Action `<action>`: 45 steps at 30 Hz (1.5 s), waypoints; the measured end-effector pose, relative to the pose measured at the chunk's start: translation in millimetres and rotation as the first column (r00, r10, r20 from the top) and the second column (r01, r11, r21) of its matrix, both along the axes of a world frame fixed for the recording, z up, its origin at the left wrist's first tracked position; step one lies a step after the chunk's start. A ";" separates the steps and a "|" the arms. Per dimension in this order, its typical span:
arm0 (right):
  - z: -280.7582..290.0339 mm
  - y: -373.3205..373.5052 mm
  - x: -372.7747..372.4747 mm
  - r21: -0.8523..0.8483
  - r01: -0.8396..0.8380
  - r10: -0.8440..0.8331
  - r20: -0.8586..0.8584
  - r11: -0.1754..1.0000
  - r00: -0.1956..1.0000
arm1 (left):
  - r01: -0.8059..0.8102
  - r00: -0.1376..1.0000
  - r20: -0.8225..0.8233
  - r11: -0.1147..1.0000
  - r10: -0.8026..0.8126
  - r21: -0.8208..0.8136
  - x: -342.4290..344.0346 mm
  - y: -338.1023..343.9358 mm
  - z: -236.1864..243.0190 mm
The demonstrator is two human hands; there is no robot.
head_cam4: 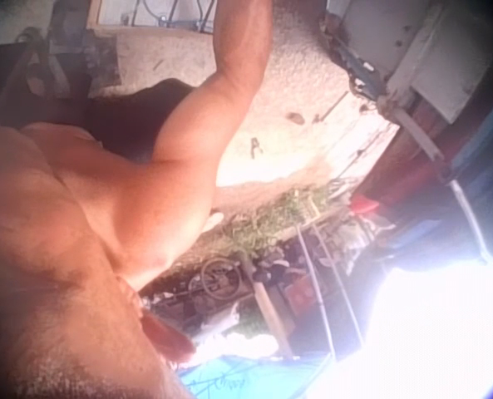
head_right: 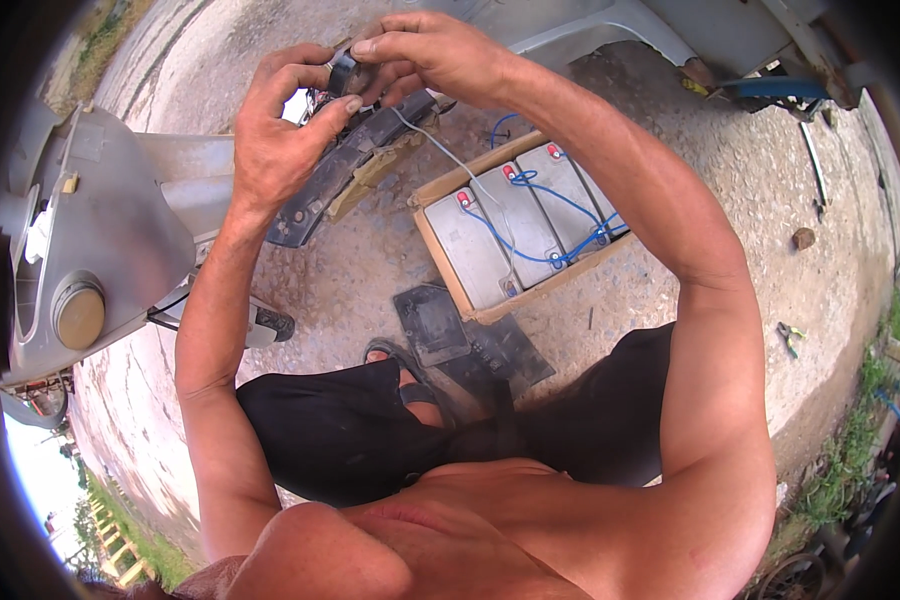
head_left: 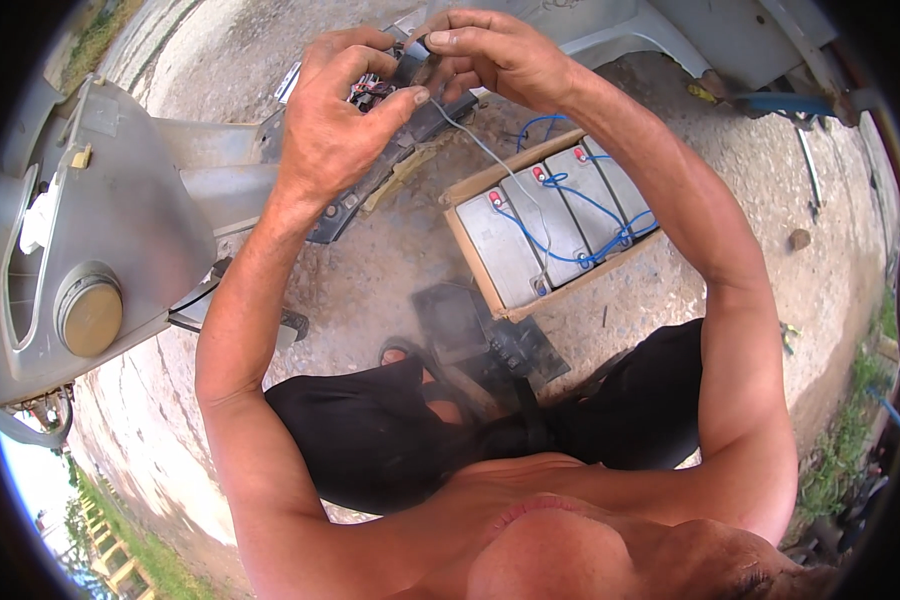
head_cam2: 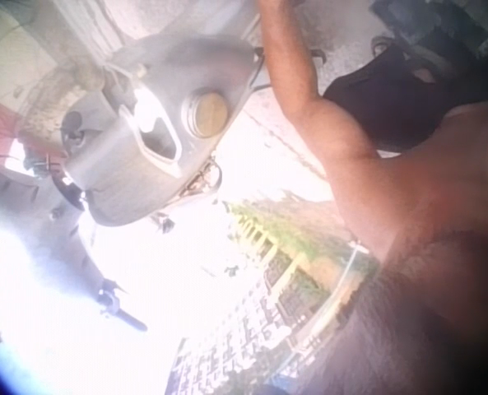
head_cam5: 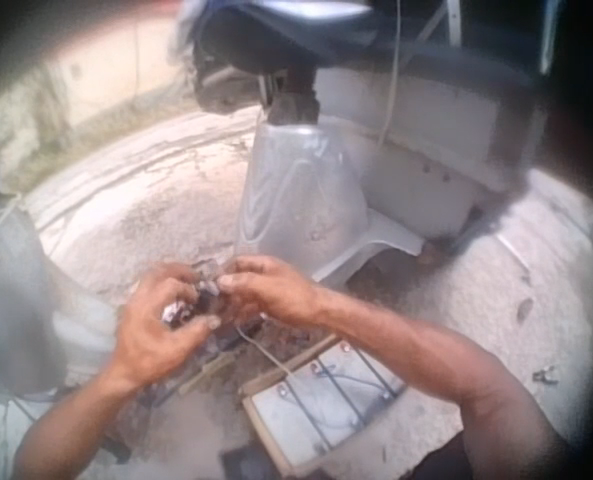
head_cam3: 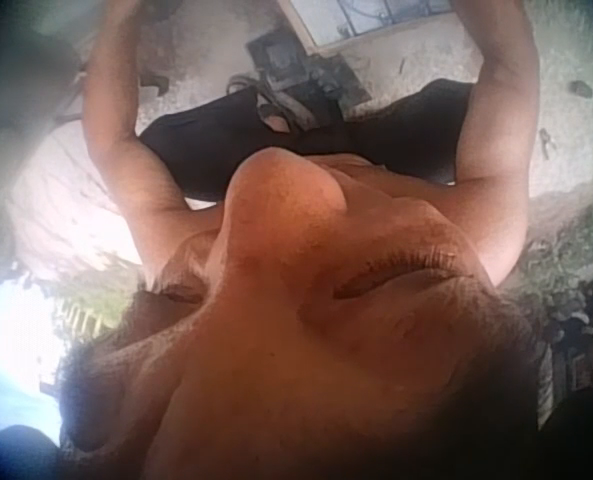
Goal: The person works on the internal wiring of a scooter, handling wires and applying black tape to secure connections.
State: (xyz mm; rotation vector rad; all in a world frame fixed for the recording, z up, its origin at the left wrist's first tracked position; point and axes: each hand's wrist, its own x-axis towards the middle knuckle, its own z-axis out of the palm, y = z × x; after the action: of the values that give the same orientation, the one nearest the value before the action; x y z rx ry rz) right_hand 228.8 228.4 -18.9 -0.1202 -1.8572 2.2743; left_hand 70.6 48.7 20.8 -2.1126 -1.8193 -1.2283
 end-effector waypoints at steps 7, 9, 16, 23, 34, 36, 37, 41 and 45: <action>-11.0 -1.2 1.1 0.035 -0.011 0.017 -0.183 0.999 0.983 | -0.026 0.999 0.043 0.999 0.025 0.040 -2.8 -0.2 -1.1; -10.2 -2.0 0.9 0.069 0.008 0.006 -0.191 0.998 0.982 | -0.065 0.996 0.069 0.997 0.061 0.050 -1.5 -1.0 -0.9; -1.7 -19.6 -0.4 0.304 0.323 -0.265 -0.215 0.896 0.940 | -0.177 0.905 0.364 0.972 0.222 -0.153 10.0 -5.6 5.9; -9.6 -28.2 -6.5 0.410 0.397 -0.255 -0.358 0.821 0.898 | -0.173 0.909 0.316 0.934 0.274 -0.312 6.3 -8.7 12.6; -14.2 -36.1 -4.7 0.393 0.292 -0.223 -0.212 0.872 0.951 | -0.148 0.926 0.269 0.909 0.266 -0.390 -7.6 -5.9 3.8; -13.6 -36.9 -5.0 0.442 0.293 -0.218 -0.212 0.848 0.953 | -0.177 0.932 0.222 0.892 0.288 -0.416 -10.4 -6.0 3.8; -9.5 -39.2 -5.0 0.386 0.290 -0.231 -0.192 0.876 0.954 | -0.124 0.908 0.322 0.906 0.268 -0.404 -13.9 -5.9 3.0; -8.9 -37.0 -8.6 0.345 0.320 -0.271 -0.183 0.882 0.945 | -0.012 0.825 0.523 0.932 0.213 -0.361 -12.6 -6.6 9.1; -16.7 -37.8 -9.9 0.328 0.386 -0.303 -0.276 0.862 0.912 | -0.058 0.879 0.425 0.934 0.216 -0.353 -6.9 -5.2 7.5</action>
State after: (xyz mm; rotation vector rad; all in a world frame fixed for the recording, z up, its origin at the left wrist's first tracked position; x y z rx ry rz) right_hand 218.8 190.6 -35.6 -0.1304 -1.9315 1.5954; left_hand 63.7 43.6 28.3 -1.8967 -2.4893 -1.5847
